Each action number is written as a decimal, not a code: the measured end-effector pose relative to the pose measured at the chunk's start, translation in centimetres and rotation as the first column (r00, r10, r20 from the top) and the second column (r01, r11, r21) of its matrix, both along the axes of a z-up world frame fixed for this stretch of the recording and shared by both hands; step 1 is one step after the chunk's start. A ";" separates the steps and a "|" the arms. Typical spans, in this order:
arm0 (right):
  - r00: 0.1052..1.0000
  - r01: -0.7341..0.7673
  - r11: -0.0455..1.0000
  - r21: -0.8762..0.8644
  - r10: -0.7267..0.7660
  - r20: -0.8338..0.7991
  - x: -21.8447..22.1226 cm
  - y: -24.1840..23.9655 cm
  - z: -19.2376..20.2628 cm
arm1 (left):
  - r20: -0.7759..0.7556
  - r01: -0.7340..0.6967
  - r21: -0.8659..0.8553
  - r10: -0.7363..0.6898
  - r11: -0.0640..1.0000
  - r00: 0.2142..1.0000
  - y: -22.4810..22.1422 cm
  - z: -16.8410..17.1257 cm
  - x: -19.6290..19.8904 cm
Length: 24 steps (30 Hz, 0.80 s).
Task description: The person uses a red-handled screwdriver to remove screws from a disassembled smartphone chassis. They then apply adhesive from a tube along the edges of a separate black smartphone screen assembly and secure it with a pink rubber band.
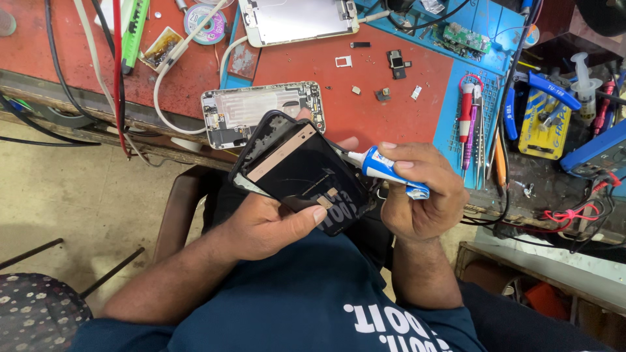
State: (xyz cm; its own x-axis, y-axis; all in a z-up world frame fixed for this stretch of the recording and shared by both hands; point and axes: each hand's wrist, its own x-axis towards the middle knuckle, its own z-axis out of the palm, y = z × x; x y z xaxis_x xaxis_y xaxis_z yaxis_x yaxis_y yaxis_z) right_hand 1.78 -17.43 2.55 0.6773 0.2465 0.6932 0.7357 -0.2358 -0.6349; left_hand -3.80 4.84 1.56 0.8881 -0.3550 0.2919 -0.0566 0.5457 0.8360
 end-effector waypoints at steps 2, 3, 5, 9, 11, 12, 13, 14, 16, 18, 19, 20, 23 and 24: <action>1.000 0.000 1.000 -0.005 0.000 0.010 0.0 0.1 0.1 | -0.063 0.013 -0.021 -0.014 1.000 0.998 0.1 -0.1 -0.2; 1.000 0.003 1.000 -0.008 -0.003 0.016 0.0 0.1 0.2 | -0.094 0.019 -0.031 -0.022 0.999 0.995 0.1 -0.3 -0.3; 1.000 0.004 1.000 -0.012 -0.004 0.020 -0.1 0.2 0.4 | -0.098 0.056 -0.018 -0.058 0.998 0.994 0.1 -0.7 -0.6; 1.000 -0.006 1.000 -0.008 0.006 0.019 -0.1 0.4 0.6 | -0.186 0.078 0.003 -0.076 0.997 0.980 -0.1 -1.7 -1.3; 1.000 -0.012 1.000 -0.008 0.012 0.025 -0.1 0.4 0.6 | -0.216 0.077 0.035 -0.068 0.996 0.974 -0.2 -2.1 -1.5; 0.999 -0.013 1.000 -0.009 0.014 0.030 0.0 0.4 0.7 | -0.231 0.076 0.052 -0.062 0.996 0.971 -0.2 -2.3 -1.5; 0.999 -0.015 1.000 -0.009 0.015 0.036 0.0 0.5 0.7 | -0.175 0.058 0.098 -0.040 0.993 0.984 -0.1 -2.3 -1.5; 1.000 -0.017 1.000 -0.005 0.017 0.024 0.0 0.5 0.8 | -0.118 0.036 0.143 -0.019 0.989 0.993 0.0 -2.3 -1.4; 1.000 -0.022 1.000 0.005 0.022 0.001 -0.1 0.6 0.9 | -0.076 0.027 0.169 -0.014 0.985 0.997 0.1 -2.3 -1.3; 1.000 -0.013 1.000 0.002 0.013 -0.001 -0.2 0.6 1.0 | -0.107 0.058 0.132 -0.044 0.990 0.993 0.0 -2.2 -1.2; 1.000 -0.009 1.000 0.001 0.009 -0.004 -0.2 0.7 1.0 | -0.123 0.073 0.104 -0.060 0.992 0.991 -0.1 -2.1 -1.2; 1.000 -0.007 1.000 0.010 0.007 -0.008 -0.2 0.8 1.1 | -0.136 0.087 0.075 -0.076 0.993 0.988 -0.2 -2.0 -1.2; 1.000 -0.003 1.000 0.024 0.003 -0.030 -0.3 0.8 1.1 | -0.191 0.113 -0.015 -0.114 0.994 0.975 -0.6 -2.1 -1.2; 0.999 -0.002 1.000 0.027 0.003 -0.038 -0.3 0.8 1.1 | -0.210 0.119 -0.044 -0.125 0.992 0.970 -0.6 -2.2 -1.2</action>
